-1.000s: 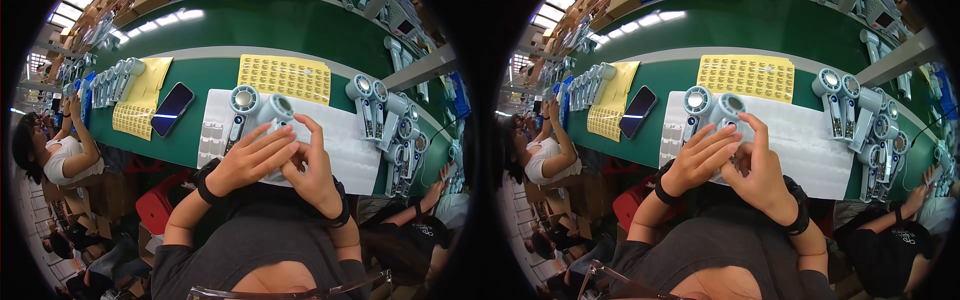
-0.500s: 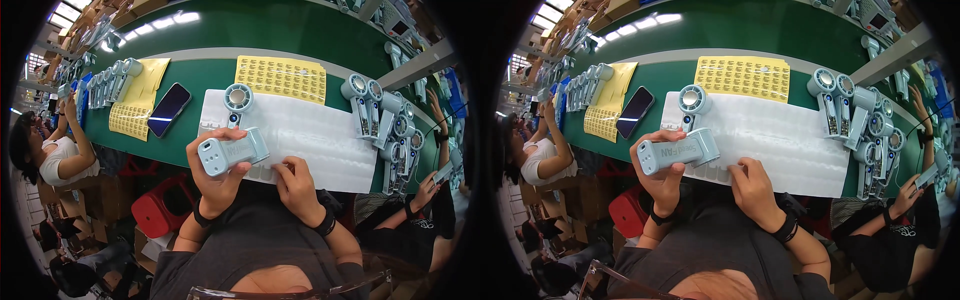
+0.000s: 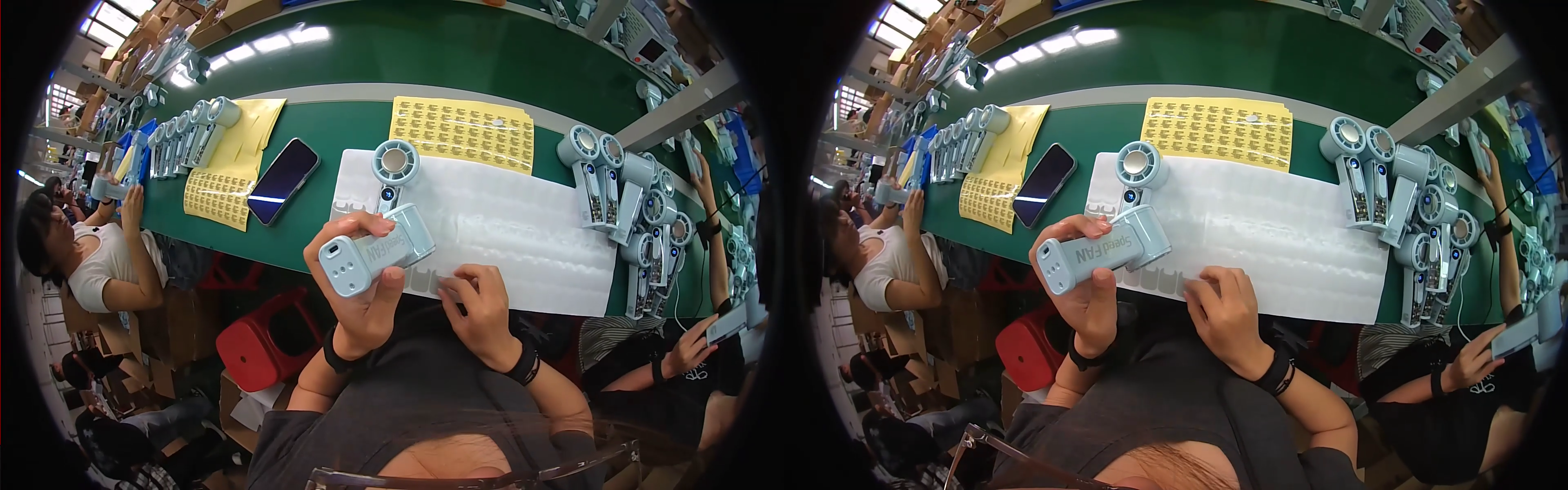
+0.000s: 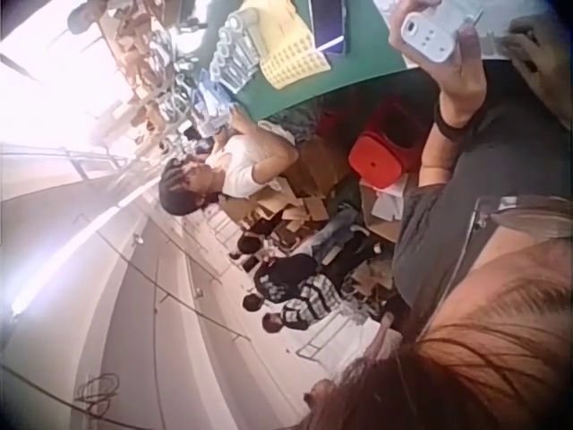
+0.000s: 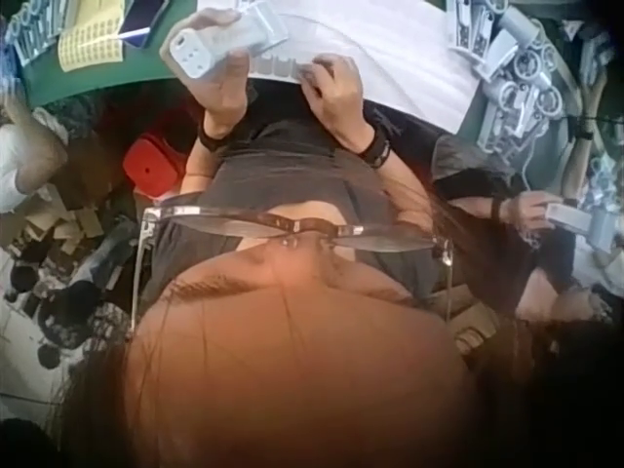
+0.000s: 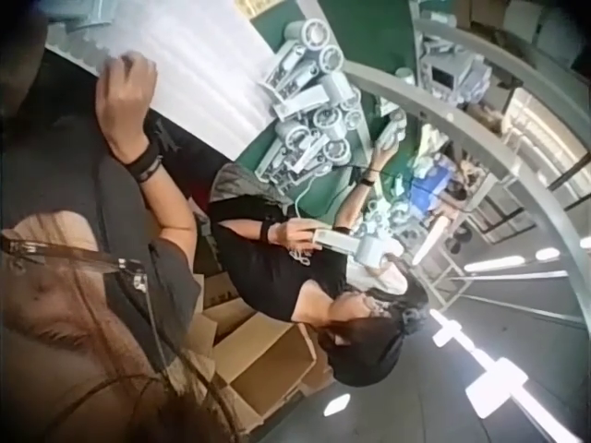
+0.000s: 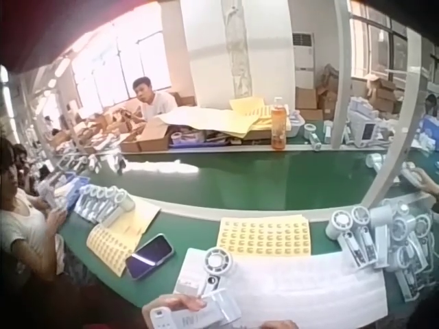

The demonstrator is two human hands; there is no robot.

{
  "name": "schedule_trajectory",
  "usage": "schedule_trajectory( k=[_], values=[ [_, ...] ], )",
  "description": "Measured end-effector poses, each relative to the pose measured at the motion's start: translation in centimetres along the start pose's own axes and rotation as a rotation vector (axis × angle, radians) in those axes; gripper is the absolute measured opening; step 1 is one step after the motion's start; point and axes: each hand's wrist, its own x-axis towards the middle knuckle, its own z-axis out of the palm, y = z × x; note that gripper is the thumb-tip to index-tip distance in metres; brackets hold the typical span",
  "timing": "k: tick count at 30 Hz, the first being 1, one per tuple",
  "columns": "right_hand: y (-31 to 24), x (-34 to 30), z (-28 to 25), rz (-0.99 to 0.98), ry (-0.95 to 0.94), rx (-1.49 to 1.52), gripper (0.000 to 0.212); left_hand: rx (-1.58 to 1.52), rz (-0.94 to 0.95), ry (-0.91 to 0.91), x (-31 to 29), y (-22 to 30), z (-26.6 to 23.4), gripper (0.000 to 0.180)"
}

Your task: The person peels stickers from a sheet and applies them to the handles of handheld fans, then picks up small plastic covers and presses them onto the base of each fan.

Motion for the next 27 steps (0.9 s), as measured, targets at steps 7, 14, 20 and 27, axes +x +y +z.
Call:
schedule_trajectory(
  k=[7, 14, 20, 27],
  values=[
    [0.1, 1.2, -2.1, 0.408, -0.042, 0.458, 0.012, 0.038, 0.106, -0.229, 0.9, -0.9, 1.0, 0.063],
    [-2.4, 5.6, -12.5, 0.616, 0.028, 0.992, 0.029, 0.133, 0.086, -0.55, 0.5, -1.3, 3.8, 0.069],
    [-2.3, 7.2, -13.2, 0.587, -0.162, 0.958, 0.051, 0.103, 0.051, -0.626, 0.2, -1.2, 5.6, 0.076],
    [-2.3, 7.3, -13.0, 0.609, -0.159, 0.931, 0.044, 0.128, 0.097, -0.627, 0.2, -1.5, 6.2, 0.078]
  ],
)
